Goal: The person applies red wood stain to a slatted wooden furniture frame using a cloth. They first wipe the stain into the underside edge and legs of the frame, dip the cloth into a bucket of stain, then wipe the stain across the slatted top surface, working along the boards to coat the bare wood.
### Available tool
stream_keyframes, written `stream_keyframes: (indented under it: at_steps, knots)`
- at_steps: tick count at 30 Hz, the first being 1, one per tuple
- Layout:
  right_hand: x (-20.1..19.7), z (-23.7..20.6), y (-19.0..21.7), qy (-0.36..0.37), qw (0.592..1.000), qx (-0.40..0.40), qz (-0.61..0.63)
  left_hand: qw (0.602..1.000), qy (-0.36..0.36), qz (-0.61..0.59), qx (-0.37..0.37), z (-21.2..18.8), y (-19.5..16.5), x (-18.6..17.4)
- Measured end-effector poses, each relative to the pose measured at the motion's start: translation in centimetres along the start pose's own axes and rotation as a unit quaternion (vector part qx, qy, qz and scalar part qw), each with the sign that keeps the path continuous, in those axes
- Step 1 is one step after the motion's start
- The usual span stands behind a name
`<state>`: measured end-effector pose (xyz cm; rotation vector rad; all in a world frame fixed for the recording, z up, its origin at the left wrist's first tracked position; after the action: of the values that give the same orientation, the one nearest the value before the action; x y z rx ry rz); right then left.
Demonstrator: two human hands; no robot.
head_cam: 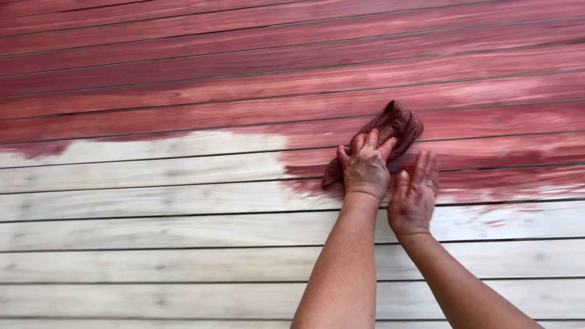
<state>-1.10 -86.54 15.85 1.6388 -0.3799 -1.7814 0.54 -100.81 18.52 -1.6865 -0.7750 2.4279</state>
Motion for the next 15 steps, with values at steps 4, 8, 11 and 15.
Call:
stream_keyframes:
  at_steps: [4,8,11,15]
  knots:
    - [5.8,-4.0,10.2,0.04,0.995,0.007,0.091,0.999,-0.018,0.026,-0.031,-3.9,11.8,-6.4]
    - [10.0,-6.7,14.6,0.038,0.999,0.024,0.024,0.989,-0.072,0.102,-0.08,-9.2,24.8,-14.8]
    - [11.4,-7.6,15.2,0.022,0.998,0.005,-0.063,0.98,-0.079,0.147,-0.112,-13.3,32.9,-20.7]
    - [12.1,-7.8,14.8,0.016,0.992,0.012,-0.122,0.972,-0.089,0.158,-0.149,-16.3,40.5,-27.6]
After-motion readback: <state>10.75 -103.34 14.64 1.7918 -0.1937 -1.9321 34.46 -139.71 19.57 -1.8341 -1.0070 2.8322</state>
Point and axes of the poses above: each hand's wrist, its own z-axis towards the middle knuckle, its own x-axis out of the palm, y = z × x, the point moved 9 cm from there along z, towards the middle knuckle, and after that the axes turned 12 degrees about x, right-handed, at the moved point
